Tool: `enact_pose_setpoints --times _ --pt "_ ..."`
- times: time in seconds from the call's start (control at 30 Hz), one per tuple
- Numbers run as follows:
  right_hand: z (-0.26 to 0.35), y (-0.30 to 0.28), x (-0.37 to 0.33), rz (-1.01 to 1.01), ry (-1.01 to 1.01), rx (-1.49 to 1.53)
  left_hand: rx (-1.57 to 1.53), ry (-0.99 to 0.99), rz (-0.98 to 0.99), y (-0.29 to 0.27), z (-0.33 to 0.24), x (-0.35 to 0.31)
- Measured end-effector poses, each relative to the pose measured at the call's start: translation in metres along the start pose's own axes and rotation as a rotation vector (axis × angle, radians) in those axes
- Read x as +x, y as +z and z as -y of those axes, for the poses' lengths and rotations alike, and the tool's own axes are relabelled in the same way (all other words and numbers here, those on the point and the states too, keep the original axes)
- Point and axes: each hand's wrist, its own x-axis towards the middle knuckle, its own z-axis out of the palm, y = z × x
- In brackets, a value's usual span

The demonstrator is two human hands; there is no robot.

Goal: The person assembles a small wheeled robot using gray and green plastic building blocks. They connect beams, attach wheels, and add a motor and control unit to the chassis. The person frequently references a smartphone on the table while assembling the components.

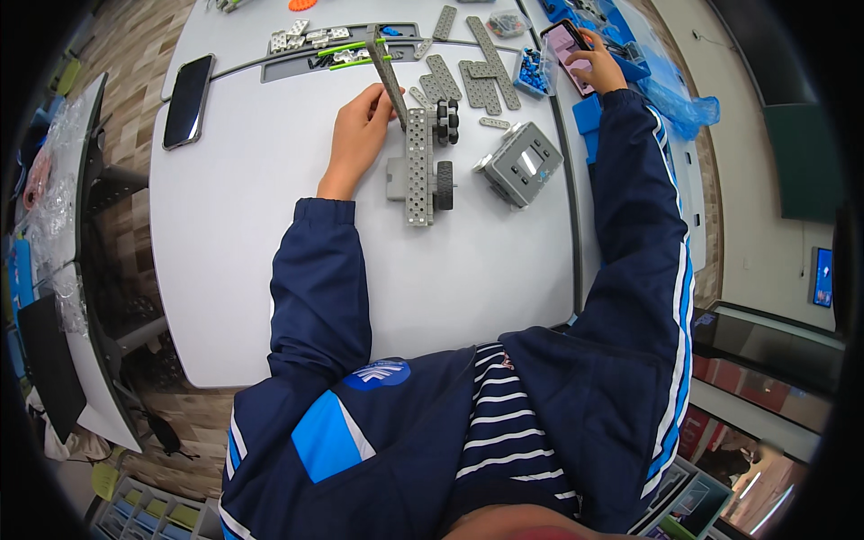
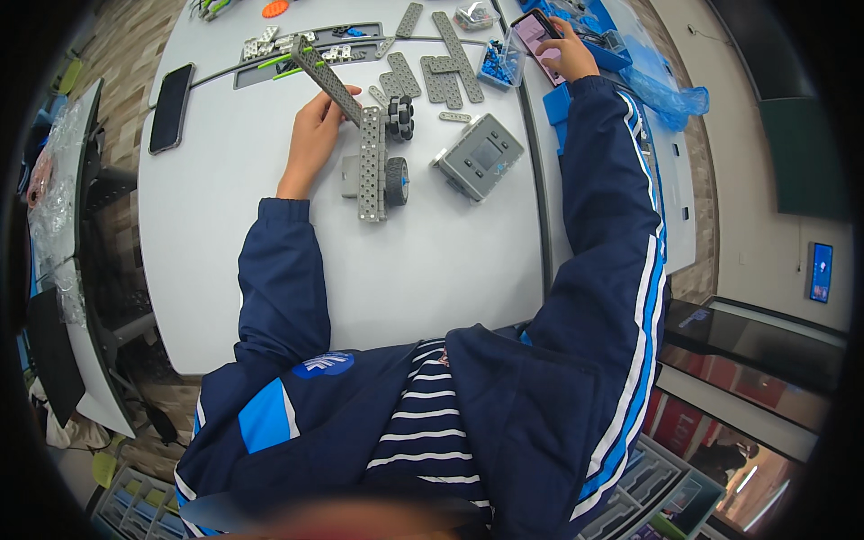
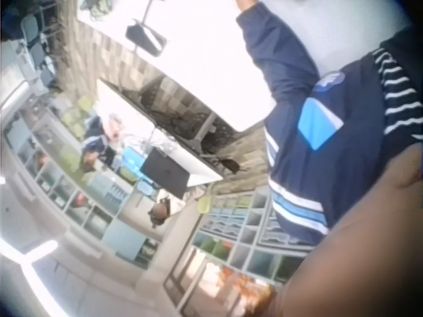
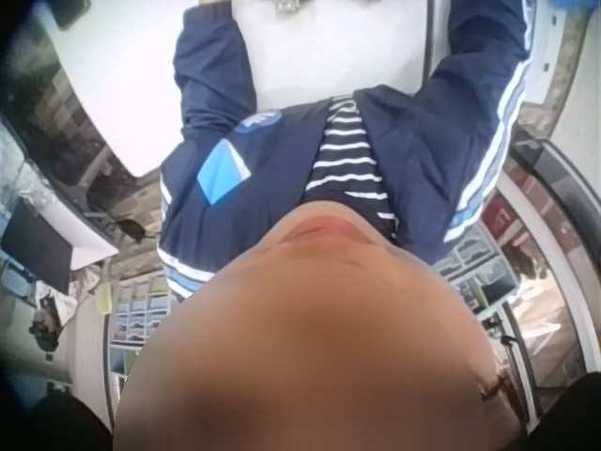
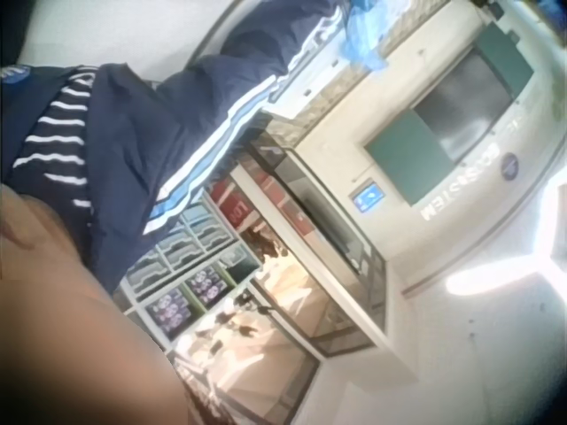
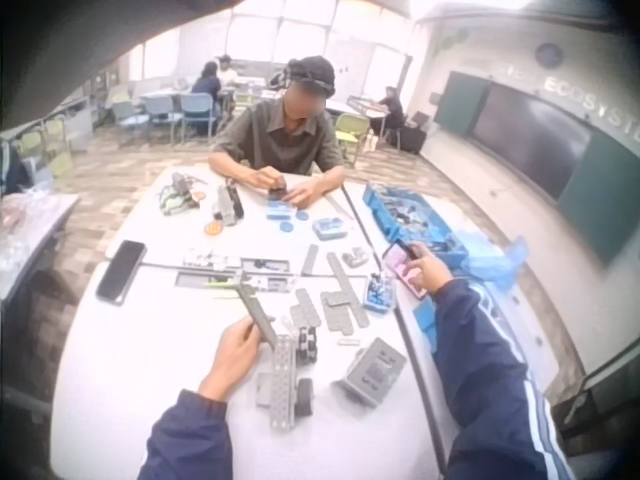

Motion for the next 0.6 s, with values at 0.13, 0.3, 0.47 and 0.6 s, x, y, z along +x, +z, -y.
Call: enact_pose_setpoints --times 0.13,0.3,0.47,0.6 --pt "-0.003 0.003 0.001 -0.151 -0.115 0.006 0.017 -0.021 0.040 -0.002 -0.004 -0.001" --pt "-0.011 -0.003 0.000 -0.223 0.025 0.132 0.016 -0.029 0.034 -0.002 -0.003 0.000" --pt "-0.012 -0.008 0.000 -0.221 -0.024 0.052 0.048 -0.015 0.030 -0.002 -0.002 0.001" --pt "-0.010 -0.005 0.002 -0.241 -0.060 -0.045 0.039 -0.017 0.028 -0.002 -0.001 0.001"
